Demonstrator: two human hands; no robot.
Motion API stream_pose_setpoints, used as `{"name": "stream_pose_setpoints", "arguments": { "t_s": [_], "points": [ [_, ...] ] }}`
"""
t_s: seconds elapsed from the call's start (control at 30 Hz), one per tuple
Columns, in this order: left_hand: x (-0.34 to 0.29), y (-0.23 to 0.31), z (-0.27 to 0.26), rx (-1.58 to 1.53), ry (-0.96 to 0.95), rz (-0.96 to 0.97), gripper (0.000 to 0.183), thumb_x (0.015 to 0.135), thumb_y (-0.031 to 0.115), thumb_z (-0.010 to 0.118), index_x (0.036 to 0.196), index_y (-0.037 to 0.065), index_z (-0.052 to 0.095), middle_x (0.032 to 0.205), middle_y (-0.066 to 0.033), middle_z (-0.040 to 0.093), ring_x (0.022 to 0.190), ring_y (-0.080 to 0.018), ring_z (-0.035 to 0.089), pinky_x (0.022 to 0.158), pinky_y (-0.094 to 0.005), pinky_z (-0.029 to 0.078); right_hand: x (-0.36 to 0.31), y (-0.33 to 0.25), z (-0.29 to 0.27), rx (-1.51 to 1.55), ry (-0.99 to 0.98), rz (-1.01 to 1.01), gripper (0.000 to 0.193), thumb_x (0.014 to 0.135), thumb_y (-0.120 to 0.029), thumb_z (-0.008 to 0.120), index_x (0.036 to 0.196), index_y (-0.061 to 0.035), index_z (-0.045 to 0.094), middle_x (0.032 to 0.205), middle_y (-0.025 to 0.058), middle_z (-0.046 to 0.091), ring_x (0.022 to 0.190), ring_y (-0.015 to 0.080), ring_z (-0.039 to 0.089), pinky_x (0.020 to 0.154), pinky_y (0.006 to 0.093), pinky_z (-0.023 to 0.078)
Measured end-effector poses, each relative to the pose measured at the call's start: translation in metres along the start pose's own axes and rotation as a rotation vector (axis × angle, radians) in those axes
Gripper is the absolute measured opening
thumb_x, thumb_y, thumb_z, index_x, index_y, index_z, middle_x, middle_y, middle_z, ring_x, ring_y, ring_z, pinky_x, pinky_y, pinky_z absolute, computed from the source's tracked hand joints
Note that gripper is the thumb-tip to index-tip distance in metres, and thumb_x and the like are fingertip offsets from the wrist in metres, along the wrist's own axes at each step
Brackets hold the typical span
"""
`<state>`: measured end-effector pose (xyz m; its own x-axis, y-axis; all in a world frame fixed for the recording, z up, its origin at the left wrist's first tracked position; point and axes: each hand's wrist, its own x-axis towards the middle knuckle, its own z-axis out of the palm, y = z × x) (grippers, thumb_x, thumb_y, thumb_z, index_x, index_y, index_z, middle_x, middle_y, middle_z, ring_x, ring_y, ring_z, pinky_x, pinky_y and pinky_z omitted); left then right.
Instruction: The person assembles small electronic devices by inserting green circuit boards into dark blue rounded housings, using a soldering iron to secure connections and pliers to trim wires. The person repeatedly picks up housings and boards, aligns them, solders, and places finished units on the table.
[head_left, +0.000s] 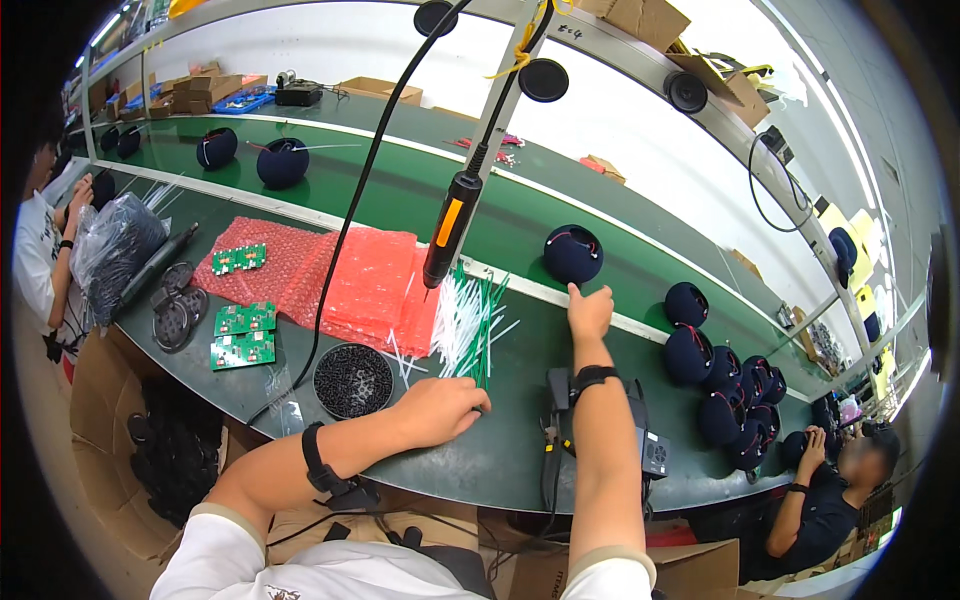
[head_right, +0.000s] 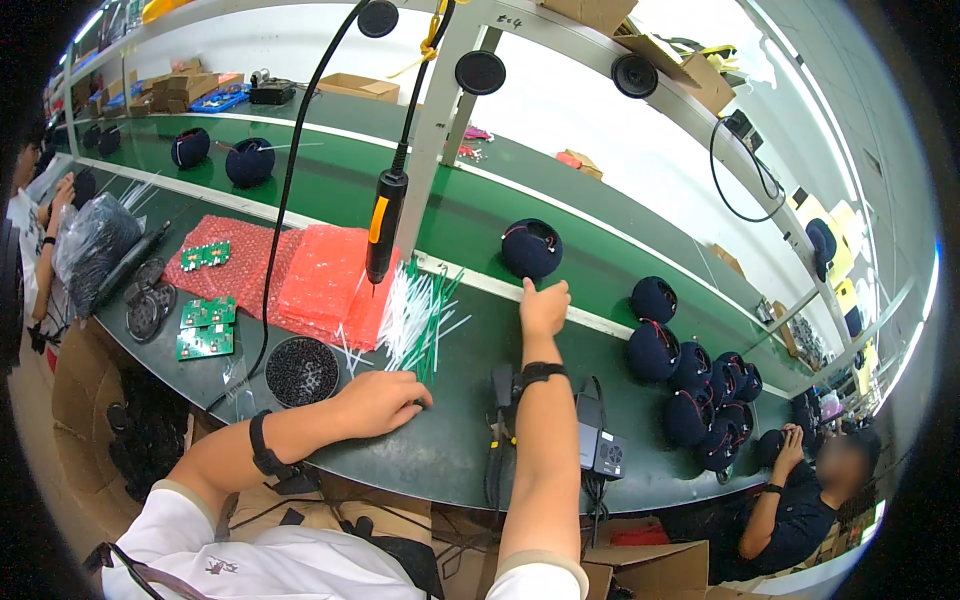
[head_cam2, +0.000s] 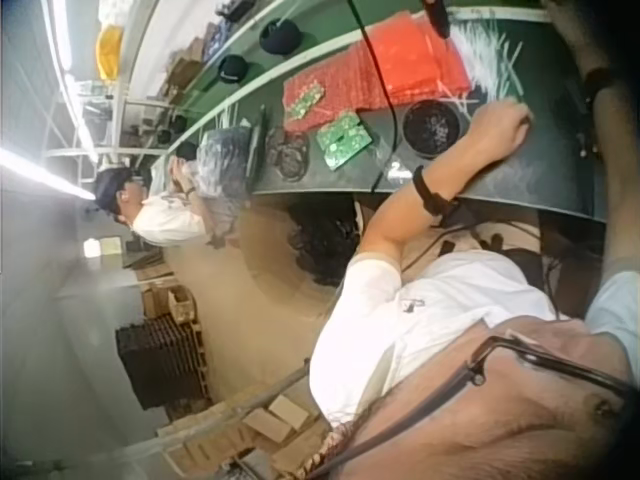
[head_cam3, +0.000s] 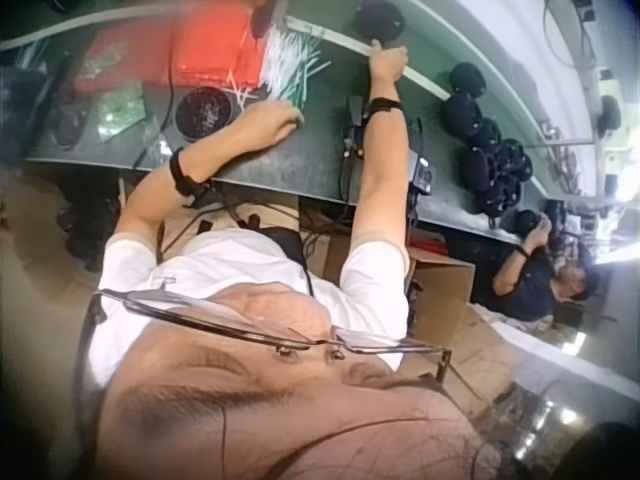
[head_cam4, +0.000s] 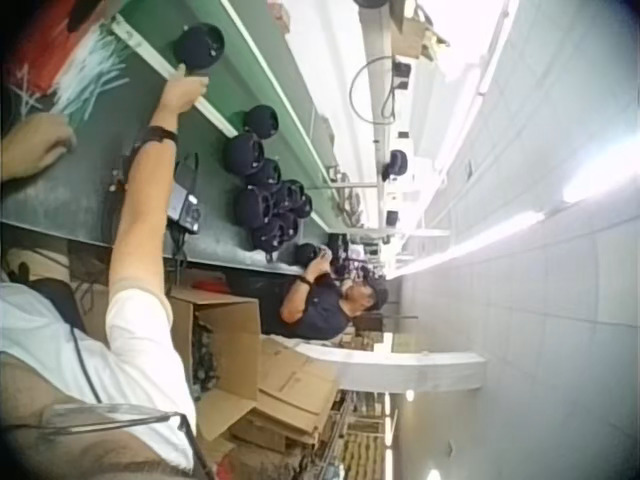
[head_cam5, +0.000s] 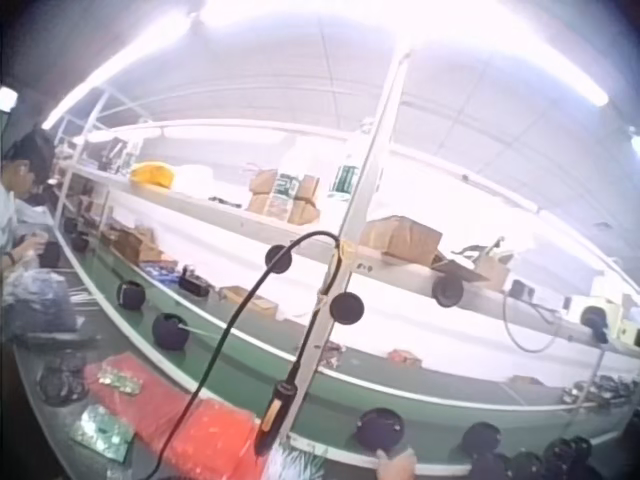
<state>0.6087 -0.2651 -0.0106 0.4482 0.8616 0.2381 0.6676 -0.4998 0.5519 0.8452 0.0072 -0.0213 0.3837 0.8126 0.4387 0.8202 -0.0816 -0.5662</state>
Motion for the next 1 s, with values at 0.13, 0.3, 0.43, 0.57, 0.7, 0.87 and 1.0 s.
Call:
{"name": "stream_pose_setpoints", "arguments": {
  "t_s": [0.13, 0.3, 0.43, 0.57, 0.7, 0.87, 1.0],
  "points": [
    [0.009, 0.007, 0.002, -0.044, -0.013, 0.061, 0.018, 0.091, 0.017, 0.068, 0.109, 0.012, 0.071, 0.097, -0.0108, 0.067, 0.094, -0.0346, 0.069, 0.080, -0.0475, 0.056, 0.063, 0.075, 0.011, 0.184, -0.303, 0.002, 0.039, 0.095, -0.038, 0.075, 0.108, -0.0018, 0.073, 0.090, 0.0121, 0.072, 0.083, 0.0273, 0.068, 0.076, 0.0413, 0.054],
    [0.007, -0.013, 0.007, -0.102, 0.025, 0.058, 0.019, 0.090, 0.014, 0.069, 0.108, 0.010, 0.074, 0.088, -0.0110, 0.067, 0.083, -0.0312, 0.068, 0.076, -0.0438, 0.054, 0.036, 0.049, -0.003, 0.654, -0.563, 0.199, 0.027, 0.104, -0.032, 0.065, 0.092, -0.0080, 0.071, 0.085, 0.0031, 0.071, 0.061, 0.0091, 0.054, 0.054, 0.0249, 0.043],
    [0.013, -0.006, 0.005, -0.232, 0.017, 0.051, 0.018, 0.091, 0.011, 0.069, 0.108, 0.007, 0.073, 0.087, -0.0116, 0.067, 0.078, -0.0277, 0.067, 0.073, -0.0401, 0.054, 0.013, 0.037, -0.051, 0.769, -0.680, 0.218, 0.024, 0.105, -0.030, 0.062, 0.094, -0.0093, 0.067, 0.085, 0.0007, 0.071, 0.061, 0.0063, 0.053, 0.054, 0.0232, 0.044],
    [0.030, 0.028, -0.002, -0.301, 0.106, 0.073, 0.020, 0.092, 0.013, 0.069, 0.110, 0.005, 0.072, 0.088, -0.0119, 0.068, 0.078, -0.0260, 0.067, 0.073, -0.0388, 0.054, -0.018, 0.024, -0.101, 0.633, -0.709, 0.089, 0.024, 0.105, -0.029, 0.061, 0.093, -0.0094, 0.067, 0.085, -0.0002, 0.071, 0.061, 0.0053, 0.053, 0.054, 0.0229, 0.044],
    [0.086, 0.059, 0.020, -0.452, 0.297, -0.059, 0.027, 0.094, 0.015, 0.067, 0.118, 0.002, 0.069, 0.097, -0.0138, 0.071, 0.083, -0.0269, 0.069, 0.076, -0.0383, 0.054, -0.044, 0.033, -0.126, 0.532, -0.654, 0.005, 0.025, 0.102, -0.025, 0.066, 0.094, -0.0018, 0.070, 0.078, 0.0035, 0.071, 0.056, 0.0072, 0.054, 0.051, 0.0247, 0.042],
    [0.164, 0.060, 0.065, -0.798, 0.438, -0.365, 0.035, 0.100, 0.020, 0.061, 0.126, -0.003, 0.064, 0.115, -0.0155, 0.072, 0.098, -0.0262, 0.070, 0.083, -0.0366, 0.054, -0.075, 0.035, -0.150, 0.629, -0.663, 0.000, 0.023, 0.103, -0.022, 0.066, 0.094, -0.0019, 0.072, 0.077, 0.0034, 0.071, 0.056, 0.0068, 0.054, 0.051, 0.0232, 0.041],
    [0.174, 0.046, 0.074, -1.252, 0.115, -0.503, 0.038, 0.108, 0.027, 0.050, 0.134, 0.002, 0.062, 0.118, -0.0088, 0.072, 0.106, -0.0191, 0.067, 0.085, -0.0349, 0.049, -0.097, 0.042, -0.162, 0.708, -0.725, 0.098, 0.022, 0.106, -0.022, 0.062, 0.098, -0.0040, 0.072, 0.079, 0.0020, 0.070, 0.057, 0.0066, 0.054, 0.049, 0.0222, 0.039]
  ]
}}
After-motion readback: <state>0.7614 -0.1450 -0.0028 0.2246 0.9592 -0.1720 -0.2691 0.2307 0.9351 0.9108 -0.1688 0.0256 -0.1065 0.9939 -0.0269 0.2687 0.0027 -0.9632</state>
